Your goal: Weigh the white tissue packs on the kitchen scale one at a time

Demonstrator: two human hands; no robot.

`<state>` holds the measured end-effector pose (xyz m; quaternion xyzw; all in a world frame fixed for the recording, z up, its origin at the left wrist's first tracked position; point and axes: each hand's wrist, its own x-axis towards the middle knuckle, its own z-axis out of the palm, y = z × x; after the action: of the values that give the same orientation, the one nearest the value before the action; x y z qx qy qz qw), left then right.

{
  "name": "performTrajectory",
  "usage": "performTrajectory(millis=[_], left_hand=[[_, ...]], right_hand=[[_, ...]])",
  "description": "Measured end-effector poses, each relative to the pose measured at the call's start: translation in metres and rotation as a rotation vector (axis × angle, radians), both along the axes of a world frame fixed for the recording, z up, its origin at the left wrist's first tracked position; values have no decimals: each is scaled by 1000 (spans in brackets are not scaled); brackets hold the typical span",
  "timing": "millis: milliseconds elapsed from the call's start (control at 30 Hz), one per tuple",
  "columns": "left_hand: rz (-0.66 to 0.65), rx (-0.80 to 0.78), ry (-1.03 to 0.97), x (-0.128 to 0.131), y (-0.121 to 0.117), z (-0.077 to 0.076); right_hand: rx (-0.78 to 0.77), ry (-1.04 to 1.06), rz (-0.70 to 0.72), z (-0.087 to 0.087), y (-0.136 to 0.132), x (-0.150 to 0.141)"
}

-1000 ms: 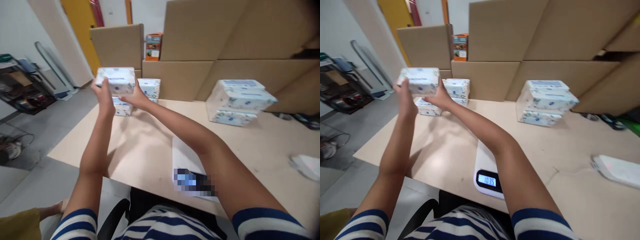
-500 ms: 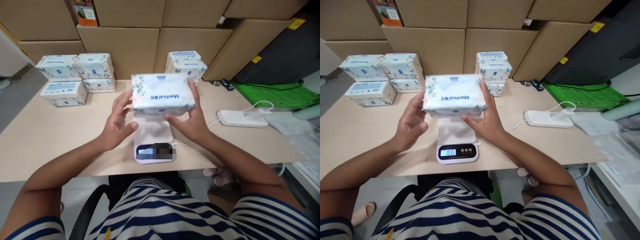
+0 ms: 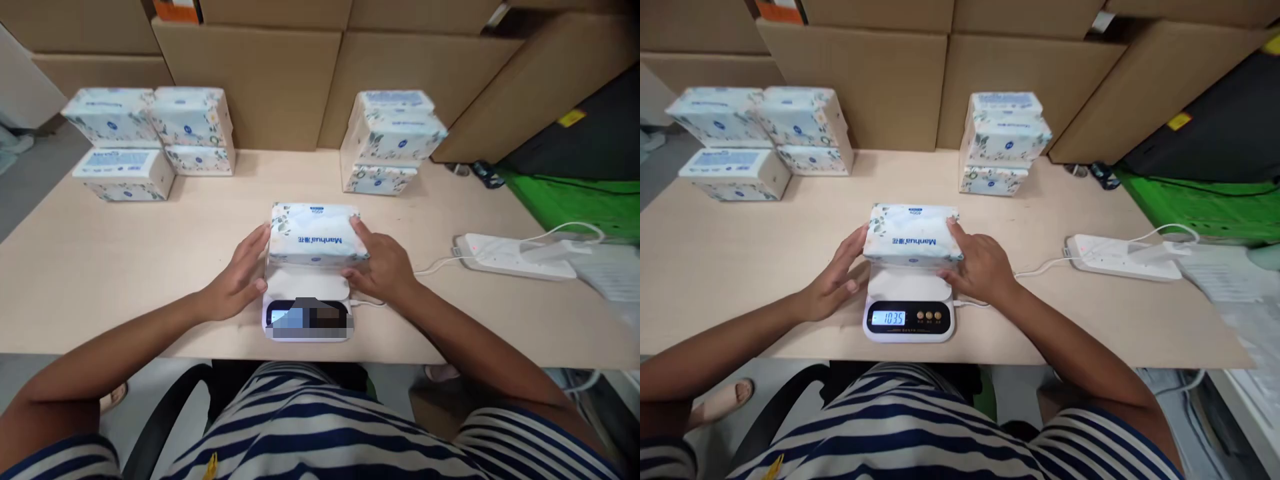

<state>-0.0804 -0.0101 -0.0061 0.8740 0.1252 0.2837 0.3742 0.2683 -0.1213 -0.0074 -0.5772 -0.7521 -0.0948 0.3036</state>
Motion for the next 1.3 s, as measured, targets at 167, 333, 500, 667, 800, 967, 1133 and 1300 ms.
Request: performTrajectory(millis=[167,333,500,667,800,967,1133,1300], left_hand=[[2,-4,51,4,2,-2],[101,-122,62,5,4,-2],[143,-188,68,5,6,1],[259,-223,134,8,5,2],[238,-236,127,9,7,0],[216,-254,103,7,11,-3],[183,-232,76,5,13,-7],[220,-216,121,8,9,-1]], right_hand=[[109,90,-28,-4,-4,11],[174,355,74,-12,7,22],[101,420,19,-11,3,20],[51,434,45,-9,-1,18],[19,438,28,-9,-1,18],[22,440,67,-11,-1,22],[34,404,38,-14,1,26],[-10,377,-45,-13,-1,22]])
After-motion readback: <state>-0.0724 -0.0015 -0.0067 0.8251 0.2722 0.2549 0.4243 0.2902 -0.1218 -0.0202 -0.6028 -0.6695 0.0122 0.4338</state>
